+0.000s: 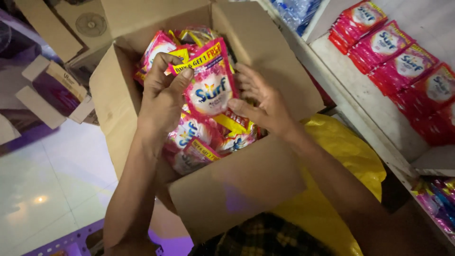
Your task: The person repeatedly picks up small packets of Surf detergent from a cardboard box and places them onto a white shelf. They arrange the packets in neat rows, occasionally adjusting the alignment of the items already on the shelf.
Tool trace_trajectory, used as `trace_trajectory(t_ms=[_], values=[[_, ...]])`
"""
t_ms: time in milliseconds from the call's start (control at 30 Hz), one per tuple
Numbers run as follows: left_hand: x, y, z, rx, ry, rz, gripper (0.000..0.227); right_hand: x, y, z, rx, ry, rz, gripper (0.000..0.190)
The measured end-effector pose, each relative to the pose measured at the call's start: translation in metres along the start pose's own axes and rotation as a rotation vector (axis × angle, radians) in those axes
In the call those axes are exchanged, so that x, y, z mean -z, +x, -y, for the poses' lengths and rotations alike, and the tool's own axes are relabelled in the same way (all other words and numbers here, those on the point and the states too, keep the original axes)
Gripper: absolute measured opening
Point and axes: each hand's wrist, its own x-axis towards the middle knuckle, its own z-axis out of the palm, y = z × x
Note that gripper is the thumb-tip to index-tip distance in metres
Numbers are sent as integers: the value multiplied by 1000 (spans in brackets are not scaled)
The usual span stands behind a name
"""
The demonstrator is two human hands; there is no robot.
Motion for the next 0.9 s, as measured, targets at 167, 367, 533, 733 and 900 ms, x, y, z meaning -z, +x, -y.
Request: trace_trajectory(t_ms=[167, 367, 533, 733, 900], values=[[-17, 14, 18, 40, -435, -30, 19, 18, -6, -17, -195, 300, 12, 56], [-52, 18, 37, 321, -531, -88, 43, 47, -15, 21, -320, 414, -93, 44], [-78, 10, 50, 644, -406, 52, 63, 63, -27, 51, -391, 301, -199, 57], [-111, 13, 52, 589, -307, 284, 56, 90, -62, 46, -289, 218, -167, 48], [-166, 11, 48, 531, -255, 298, 52, 103, -96, 9, -213, 275, -258, 41]])
